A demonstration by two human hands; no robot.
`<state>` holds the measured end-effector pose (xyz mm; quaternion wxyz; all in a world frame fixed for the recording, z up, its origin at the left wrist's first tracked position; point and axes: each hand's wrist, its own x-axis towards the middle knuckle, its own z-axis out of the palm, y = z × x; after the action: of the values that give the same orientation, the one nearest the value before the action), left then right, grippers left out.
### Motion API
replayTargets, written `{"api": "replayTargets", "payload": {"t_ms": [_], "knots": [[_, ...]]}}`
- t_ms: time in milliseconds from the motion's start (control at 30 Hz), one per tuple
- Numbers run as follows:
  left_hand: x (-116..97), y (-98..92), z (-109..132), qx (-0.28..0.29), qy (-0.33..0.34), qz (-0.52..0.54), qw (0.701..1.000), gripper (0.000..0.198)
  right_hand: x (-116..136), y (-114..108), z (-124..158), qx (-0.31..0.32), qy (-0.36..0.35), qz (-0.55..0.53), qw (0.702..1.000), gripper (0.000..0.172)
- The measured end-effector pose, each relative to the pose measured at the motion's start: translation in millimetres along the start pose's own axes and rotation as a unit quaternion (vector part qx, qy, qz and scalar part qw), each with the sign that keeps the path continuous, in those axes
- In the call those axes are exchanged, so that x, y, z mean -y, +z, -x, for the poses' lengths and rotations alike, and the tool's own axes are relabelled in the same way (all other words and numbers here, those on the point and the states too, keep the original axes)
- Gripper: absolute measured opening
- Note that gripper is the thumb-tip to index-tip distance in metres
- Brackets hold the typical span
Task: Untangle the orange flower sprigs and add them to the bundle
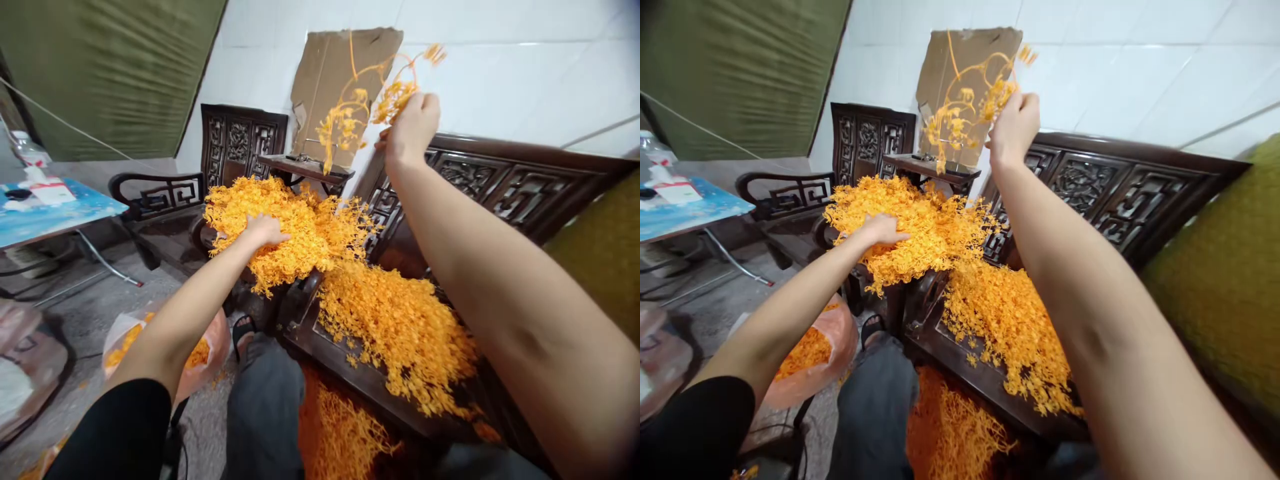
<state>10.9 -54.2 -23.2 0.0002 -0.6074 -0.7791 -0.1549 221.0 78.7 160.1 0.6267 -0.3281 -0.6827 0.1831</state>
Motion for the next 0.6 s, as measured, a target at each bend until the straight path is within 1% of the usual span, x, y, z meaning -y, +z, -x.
{"api": "replayTargets", "payload": {"t_ms": [33,67,100,133,167,200,233,267,300,333,367,400,433,467,533,567,600], "knots": [[-2,-5.6,3,-0.017,-0.003,0.008,1.000,0.072,8,-13,2,-0.049,0.030,-0.030,0.998,0.019],[-5,-12.7,6,-0.038,-0.010,0.015,0.999,0.076,14,-28,7,-0.078,0.051,-0.058,0.994,0.018],[-11,-21.3,11,-0.074,-0.013,0.026,0.997,0.081,20,-44,15,-0.080,0.058,-0.080,0.992,0.018],[-19,-31.5,17,-0.125,-0.005,0.045,0.991,0.084,24,-60,26,-0.057,0.050,-0.096,0.992,0.018],[-30,-42.8,26,-0.186,0.017,0.075,0.980,0.085,27,-78,39,-0.039,0.045,-0.111,0.992,0.018],[-44,-54.7,35,-0.253,0.057,0.118,0.958,0.080,28,-96,54,-0.022,0.040,-0.121,0.992,0.019],[-61,-66.2,47,-0.312,0.114,0.171,0.928,0.072,28,-114,70,-0.011,0.035,-0.123,0.992,0.019],[-80,-76.3,59,-0.345,0.170,0.223,0.896,0.063,26,-133,87,-0.002,0.031,-0.122,0.992,0.020],[-100,-84.1,72,-0.355,0.216,0.265,0.870,0.056,24,-152,104,0.010,0.029,-0.120,0.992,0.020],[-122,-88.7,85,-0.341,0.257,0.291,0.856,0.052,21,-171,120,0.026,0.031,-0.113,0.993,0.021],[-144,-89.7,96,-0.314,0.289,0.305,0.852,0.053,18,-190,135,0.048,0.040,-0.106,0.992,0.022],[-165,-86.8,105,-0.276,0.314,0.304,0.856,0.055,13,-207,149,0.081,0.058,-0.101,0.990,0.022],[-185,-80.2,111,-0.226,0.335,0.291,0.867,0.054,7,-224,162,0.119,0.082,-0.098,0.985,0.022],[-202,-70.6,116,-0.165,0.352,0.271,0.881,0.049,-1,-240,174,0.155,0.109,-0.101,0.977,0.022],[-231,-45.1,119,-0.025,0.367,0.225,0.902,0.028,-24,-266,194,0.204,0.157,-0.122,0.959,0.024],[-241,-31.0,118,0.040,0.365,0.210,0.906,0.021,-39,-278,202,0.213,0.177,-0.135,0.951,0.026],[-249,-17.0,116,0.097,0.357,0.207,0.906,0.019,-56,-288,211,0.213,0.194,-0.137,0.948,0.028]]}}
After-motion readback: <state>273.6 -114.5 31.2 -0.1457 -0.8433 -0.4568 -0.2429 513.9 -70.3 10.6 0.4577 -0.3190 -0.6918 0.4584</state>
